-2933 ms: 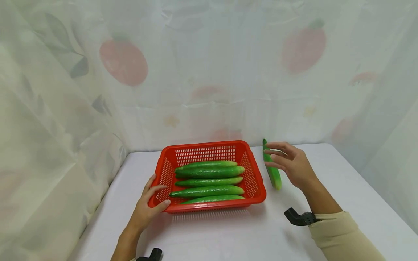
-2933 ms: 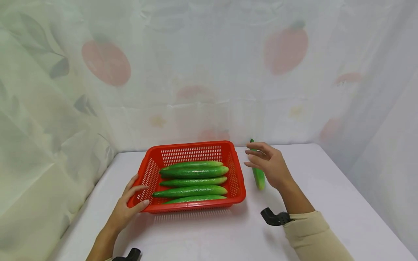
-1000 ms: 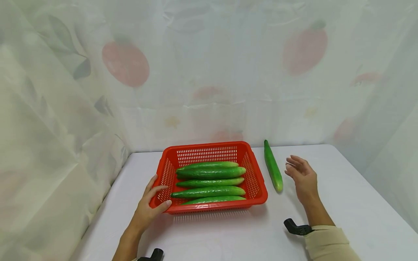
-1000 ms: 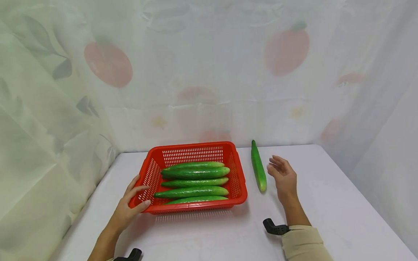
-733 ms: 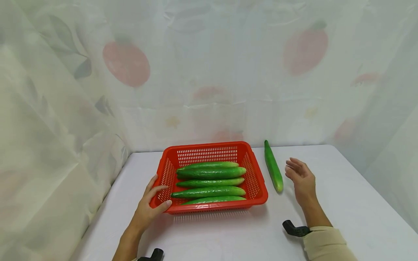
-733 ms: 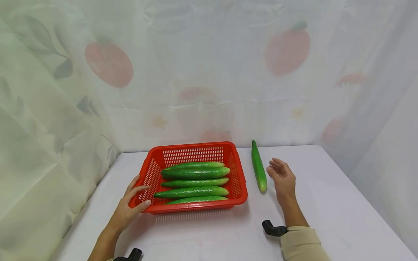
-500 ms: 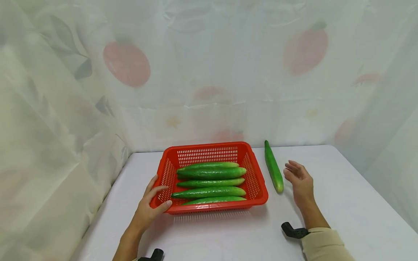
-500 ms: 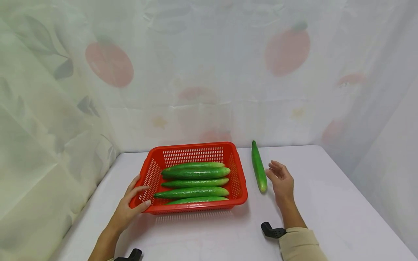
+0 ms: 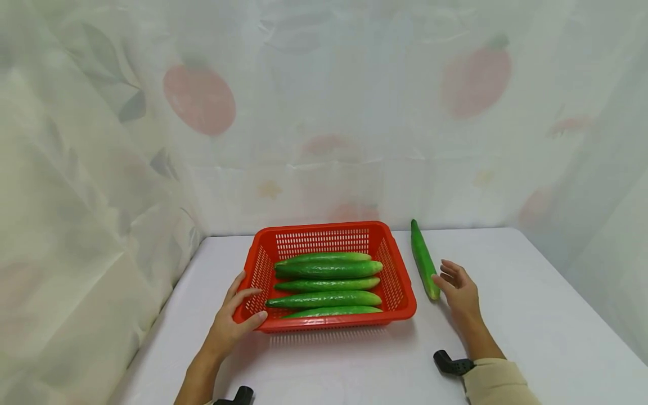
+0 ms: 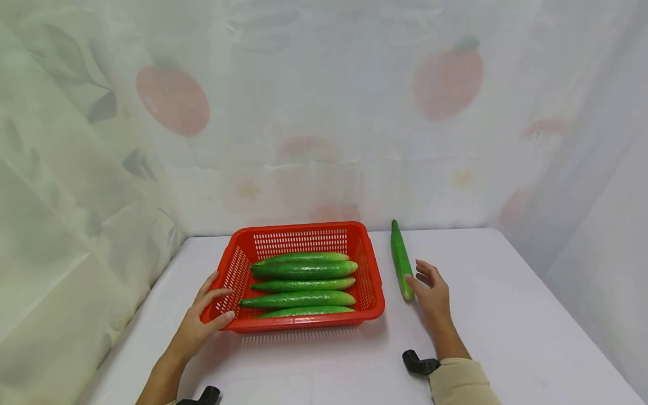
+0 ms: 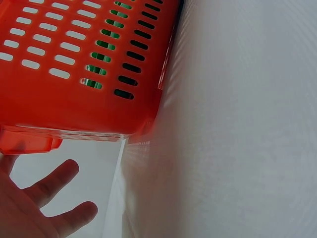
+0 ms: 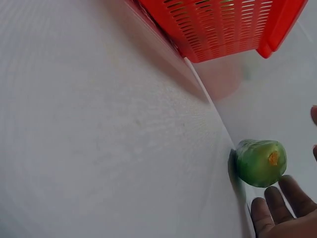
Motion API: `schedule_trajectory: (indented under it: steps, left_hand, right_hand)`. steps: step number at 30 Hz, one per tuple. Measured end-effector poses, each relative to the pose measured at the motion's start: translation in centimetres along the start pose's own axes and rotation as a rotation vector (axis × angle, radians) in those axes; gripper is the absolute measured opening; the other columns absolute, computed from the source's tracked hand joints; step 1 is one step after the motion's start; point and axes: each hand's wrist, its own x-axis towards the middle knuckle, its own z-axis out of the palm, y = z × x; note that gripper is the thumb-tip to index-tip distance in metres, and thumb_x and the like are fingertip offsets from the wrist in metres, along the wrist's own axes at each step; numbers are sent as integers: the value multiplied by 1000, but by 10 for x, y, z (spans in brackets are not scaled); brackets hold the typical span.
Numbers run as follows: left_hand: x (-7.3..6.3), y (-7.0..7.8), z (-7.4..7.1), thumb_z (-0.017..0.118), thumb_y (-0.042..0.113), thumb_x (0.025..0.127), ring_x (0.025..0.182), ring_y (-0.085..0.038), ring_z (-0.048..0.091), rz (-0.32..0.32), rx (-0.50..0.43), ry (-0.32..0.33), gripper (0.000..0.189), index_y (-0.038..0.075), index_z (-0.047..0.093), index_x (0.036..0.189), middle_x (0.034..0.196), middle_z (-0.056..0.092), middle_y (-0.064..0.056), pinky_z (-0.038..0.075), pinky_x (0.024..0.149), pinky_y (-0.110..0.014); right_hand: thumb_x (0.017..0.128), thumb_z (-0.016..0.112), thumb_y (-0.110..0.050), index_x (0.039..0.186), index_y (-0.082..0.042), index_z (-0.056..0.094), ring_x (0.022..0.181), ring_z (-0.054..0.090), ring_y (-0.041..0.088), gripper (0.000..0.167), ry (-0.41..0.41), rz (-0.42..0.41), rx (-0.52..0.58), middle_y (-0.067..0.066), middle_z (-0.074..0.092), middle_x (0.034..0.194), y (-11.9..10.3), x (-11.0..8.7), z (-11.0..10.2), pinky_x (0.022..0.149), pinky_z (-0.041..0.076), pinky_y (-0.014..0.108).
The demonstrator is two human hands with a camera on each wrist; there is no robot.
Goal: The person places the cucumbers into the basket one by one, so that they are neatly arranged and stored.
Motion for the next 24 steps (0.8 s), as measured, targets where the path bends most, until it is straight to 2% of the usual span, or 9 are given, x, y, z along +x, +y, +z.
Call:
schedule_trajectory:
  steps: [4, 6, 8, 15, 19, 24]
  left_hand:
    - [0, 0, 0, 72, 23, 84, 139, -35, 17, 4, 12, 1, 43, 8, 61, 123, 158, 14, 0, 28, 98, -63]
    - [0, 0, 0, 73, 24, 84, 140, -35, 17, 5, 20, 4, 43, 9, 61, 123, 158, 14, 1, 27, 98, -64]
    - [0, 0, 0, 72, 23, 84, 140, -35, 17, 5, 20, 3, 43, 9, 61, 123, 158, 14, 1, 27, 98, -64]
    - [0, -1, 0, 73, 22, 84, 139, -35, 17, 5, 12, 2, 43, 8, 61, 123, 158, 14, 0, 26, 98, -64]
    - [0, -1, 0, 73, 20, 84, 139, -35, 17, 7, 5, 3, 42, 8, 61, 122, 158, 14, -1, 27, 98, -64]
    - [-1, 1, 0, 74, 21, 84, 140, -34, 18, 14, -1, 3, 42, 9, 61, 122, 158, 14, 0, 26, 98, -63]
  right_hand:
    - [93, 66, -24, 141, -6, 44, 124, 46, 36, 56, -43, -3, -79, 22, 46, 138, 6, 1, 0, 94, 42, 30]
    - [92, 67, -27, 142, -7, 42, 124, 45, 37, 60, -64, 0, -117, 22, 44, 139, 8, 2, 1, 96, 41, 43]
    - [92, 68, -29, 143, -9, 41, 122, 46, 38, 61, -81, 3, -158, 22, 44, 138, 10, 2, 4, 95, 41, 50]
    - [90, 69, -34, 144, -15, 40, 115, 49, 38, 64, -97, 6, -324, 21, 45, 132, 15, 1, 11, 88, 46, 52]
    - [90, 69, -30, 144, -15, 41, 110, 50, 37, 63, -93, -7, -381, 21, 46, 129, 18, 0, 13, 83, 49, 51]
    - [91, 63, -18, 138, -12, 51, 102, 53, 36, 49, 4, -35, -412, 23, 54, 125, 18, 1, 12, 80, 47, 49]
